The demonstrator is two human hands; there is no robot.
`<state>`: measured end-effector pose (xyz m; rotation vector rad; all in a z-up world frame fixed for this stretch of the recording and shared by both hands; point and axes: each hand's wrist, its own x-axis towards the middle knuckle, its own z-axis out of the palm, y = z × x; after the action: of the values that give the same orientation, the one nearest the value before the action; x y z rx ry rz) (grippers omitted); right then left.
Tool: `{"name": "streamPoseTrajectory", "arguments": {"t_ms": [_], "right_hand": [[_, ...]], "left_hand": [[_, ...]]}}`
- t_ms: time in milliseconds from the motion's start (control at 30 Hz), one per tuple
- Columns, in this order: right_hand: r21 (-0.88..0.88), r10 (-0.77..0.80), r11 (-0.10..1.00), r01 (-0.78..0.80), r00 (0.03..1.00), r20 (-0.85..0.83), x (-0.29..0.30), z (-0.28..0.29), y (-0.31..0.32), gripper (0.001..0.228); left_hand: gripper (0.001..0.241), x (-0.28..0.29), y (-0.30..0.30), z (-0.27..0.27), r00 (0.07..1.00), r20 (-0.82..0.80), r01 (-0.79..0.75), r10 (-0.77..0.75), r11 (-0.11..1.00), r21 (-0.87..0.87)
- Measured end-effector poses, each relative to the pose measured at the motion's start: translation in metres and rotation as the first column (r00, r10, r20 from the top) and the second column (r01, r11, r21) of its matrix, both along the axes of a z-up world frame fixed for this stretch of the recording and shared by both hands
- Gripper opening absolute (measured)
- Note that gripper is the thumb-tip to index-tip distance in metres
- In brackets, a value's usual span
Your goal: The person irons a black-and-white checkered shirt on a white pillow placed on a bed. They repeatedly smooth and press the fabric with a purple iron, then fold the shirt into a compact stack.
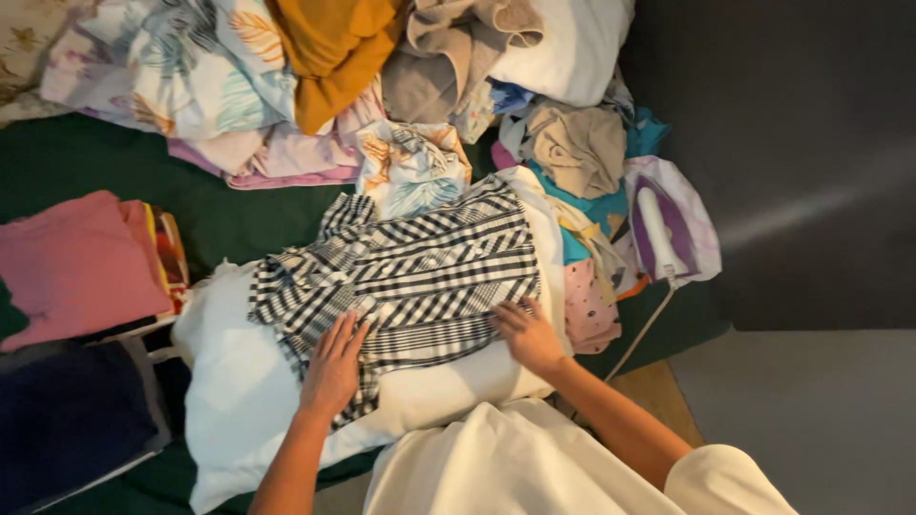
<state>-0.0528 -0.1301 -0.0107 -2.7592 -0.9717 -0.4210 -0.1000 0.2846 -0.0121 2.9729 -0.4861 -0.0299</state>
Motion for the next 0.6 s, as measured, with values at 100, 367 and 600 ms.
{"name": "streamPoseTrajectory", "arguments": {"t_ms": [100,367,600], "right_hand": [[-0.014,-0.105,0.994,0.106,0.994,0.043,0.0,0.01,0.007,0.02],[-0.001,-0.537,0.832,0.554,0.806,-0.249,-0.008,0.016,0.046,0.03],[0.073,-0.623,0.672,0.737,0.616,-0.482,0.025,-0.014,0.051,0.022]], "left_hand": [[0.092,-0.012,0.047,-0.008,0.992,-0.126,0.036,-0.026,0.997,0.07],[0.128,-0.007,0.067,0.047,0.89,-0.447,0.193,-0.09,0.962,0.192],[0.094,-0.014,0.082,0.036,0.912,-0.407,0.096,-0.044,0.989,0.108]]}}
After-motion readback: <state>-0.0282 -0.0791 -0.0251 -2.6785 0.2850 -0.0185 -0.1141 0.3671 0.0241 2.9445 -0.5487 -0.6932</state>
